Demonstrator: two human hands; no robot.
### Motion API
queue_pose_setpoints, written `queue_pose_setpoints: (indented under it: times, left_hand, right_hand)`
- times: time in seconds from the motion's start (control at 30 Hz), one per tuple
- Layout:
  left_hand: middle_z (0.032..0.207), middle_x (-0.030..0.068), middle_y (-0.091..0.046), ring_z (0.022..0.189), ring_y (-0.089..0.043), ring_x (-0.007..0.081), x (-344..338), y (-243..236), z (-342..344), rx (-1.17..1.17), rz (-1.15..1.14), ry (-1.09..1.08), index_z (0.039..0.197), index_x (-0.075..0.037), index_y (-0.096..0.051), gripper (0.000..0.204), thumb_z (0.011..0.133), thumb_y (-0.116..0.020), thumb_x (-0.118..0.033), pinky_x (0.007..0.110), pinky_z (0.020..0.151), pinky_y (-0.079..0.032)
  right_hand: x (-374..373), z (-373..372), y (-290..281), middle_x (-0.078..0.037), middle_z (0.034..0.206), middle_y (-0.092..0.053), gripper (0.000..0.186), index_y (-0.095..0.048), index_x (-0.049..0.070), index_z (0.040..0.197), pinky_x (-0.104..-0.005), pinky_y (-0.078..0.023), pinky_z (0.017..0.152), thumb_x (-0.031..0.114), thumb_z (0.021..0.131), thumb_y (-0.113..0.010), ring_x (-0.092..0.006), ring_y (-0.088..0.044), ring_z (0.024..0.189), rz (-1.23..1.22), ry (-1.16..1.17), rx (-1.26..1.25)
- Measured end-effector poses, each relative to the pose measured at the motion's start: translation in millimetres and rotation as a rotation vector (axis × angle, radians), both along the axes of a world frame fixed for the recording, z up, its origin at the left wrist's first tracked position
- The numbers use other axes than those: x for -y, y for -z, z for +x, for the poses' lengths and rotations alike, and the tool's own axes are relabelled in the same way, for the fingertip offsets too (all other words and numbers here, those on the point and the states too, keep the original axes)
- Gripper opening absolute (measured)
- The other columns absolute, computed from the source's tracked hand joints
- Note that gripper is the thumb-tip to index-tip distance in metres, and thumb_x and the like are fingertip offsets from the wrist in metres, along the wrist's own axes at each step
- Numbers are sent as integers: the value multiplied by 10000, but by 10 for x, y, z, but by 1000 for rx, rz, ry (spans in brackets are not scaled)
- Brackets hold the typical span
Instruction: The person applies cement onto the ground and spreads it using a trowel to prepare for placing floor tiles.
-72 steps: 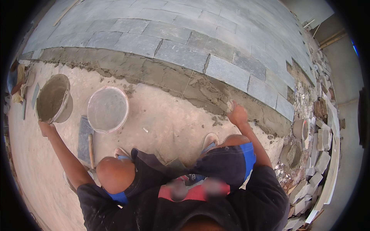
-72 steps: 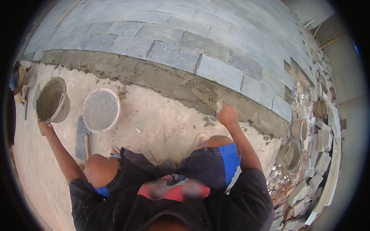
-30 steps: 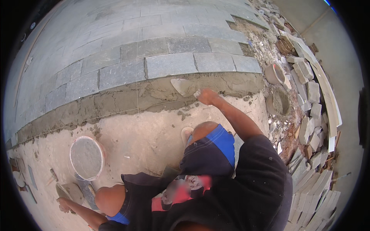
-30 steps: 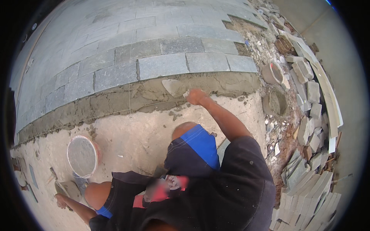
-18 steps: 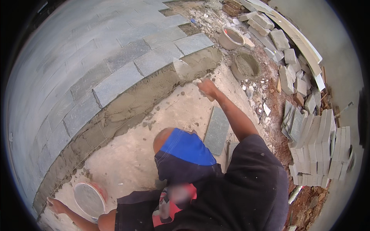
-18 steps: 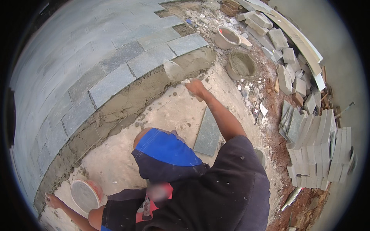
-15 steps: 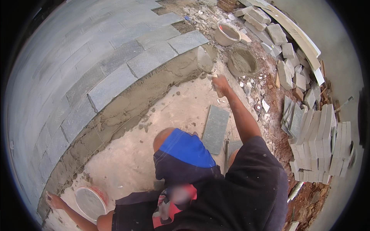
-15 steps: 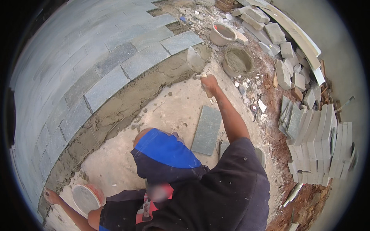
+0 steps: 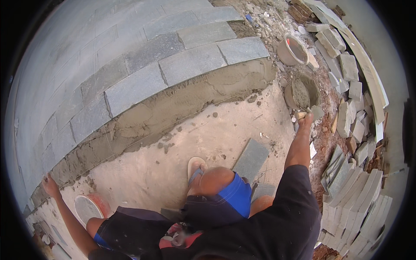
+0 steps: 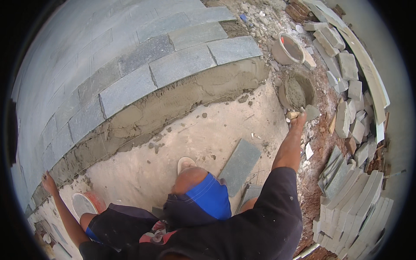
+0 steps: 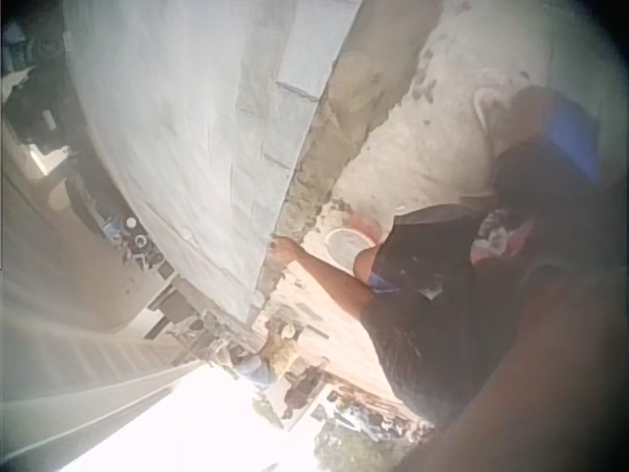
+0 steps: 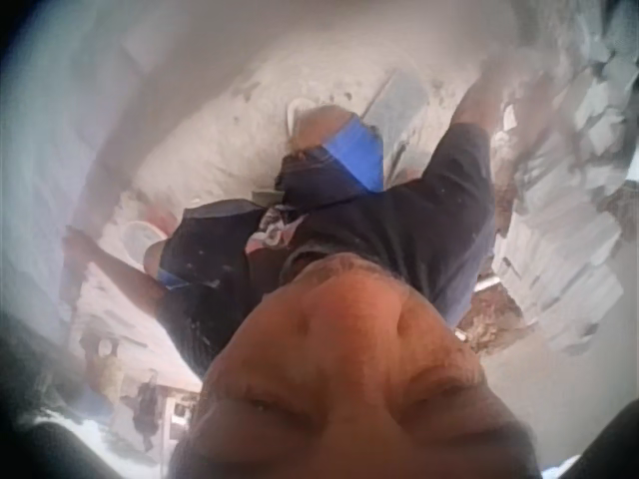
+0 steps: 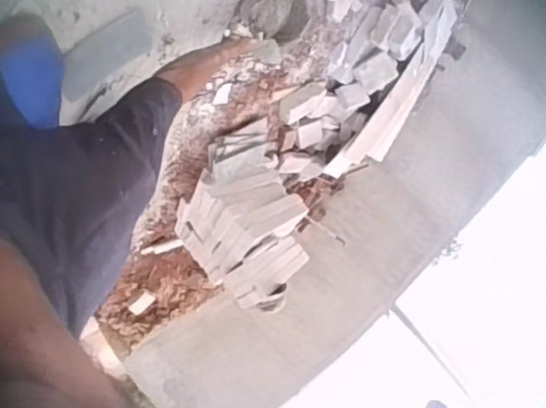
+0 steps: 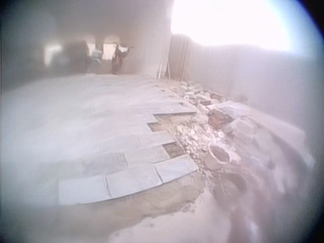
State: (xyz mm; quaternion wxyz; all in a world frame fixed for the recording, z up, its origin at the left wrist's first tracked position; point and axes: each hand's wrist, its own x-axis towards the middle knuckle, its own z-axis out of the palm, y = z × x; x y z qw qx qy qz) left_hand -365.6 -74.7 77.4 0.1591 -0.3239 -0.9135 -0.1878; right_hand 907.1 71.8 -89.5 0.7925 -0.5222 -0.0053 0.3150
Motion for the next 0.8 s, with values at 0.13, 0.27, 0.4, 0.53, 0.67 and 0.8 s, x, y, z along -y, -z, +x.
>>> queue_pose_setpoints:
  times: [0.13, 0.27, 0.4, 0.53, 0.67, 0.8]
  left_hand:
    - [954, 184, -672, 925, -631, 331, 187, -74, -96, -188, -11, -40, 1081, 23, -654, 511, 885, -613, -446, 413, 825, -463]
    - [956, 184, -680, 912, -638, 327, 232, 114, -136, -13, 18, -68, 1080, 14, -657, 513, 881, -614, -457, 408, 824, -466]
    - [964, 175, -683, 917, -637, 328, 342, 83, -249, -50, -22, -84, 1065, 8, -659, 510, 879, -612, -464, 405, 830, -466]
    - [1002, 167, -683, 957, -629, 328, 329, 130, -200, -79, -24, -92, 1059, -2, -665, 492, 877, -610, -456, 412, 861, -457]
    - [1060, 172, -676, 1003, -619, 332, 401, -166, -320, -98, -50, -116, 1079, -13, -666, 491, 878, -606, -457, 422, 886, -446]
    - [1083, 171, -672, 1018, -616, 333, 108, -424, -141, -116, -19, -92, 1104, -14, -659, 497, 881, -609, -455, 417, 890, -446]
  right_hand:
    - [-270, -111, 71, -134, 1106, -608, 351, -502, 48, 1196, -484, -528, 738, 208, 887, -548, -322, -609, 901, -43, -100, -216]
    - [-359, -207, 38, -142, 1125, -603, 349, -500, 31, 1190, -466, -514, 762, 194, 885, -545, -326, -605, 913, -30, -29, -95]
    - [-462, -560, 46, -124, 1063, -596, 309, -511, 26, 1157, -428, -508, 760, 154, 877, -541, -287, -580, 882, -83, 37, -115]
    - [-190, -598, -18, -104, 996, -581, 249, -518, 32, 1102, -415, -512, 745, 119, 869, -530, -258, -574, 830, 60, -38, -72]
    - [62, -854, 15, -95, 985, -574, 214, -508, 19, 1071, -366, -531, 695, 99, 874, -535, -247, -575, 809, -2, -52, -56]
    - [211, -918, 93, -104, 948, -580, 179, -513, 25, 1045, -357, -532, 650, 94, 883, -539, -251, -578, 785, 80, -19, -126]
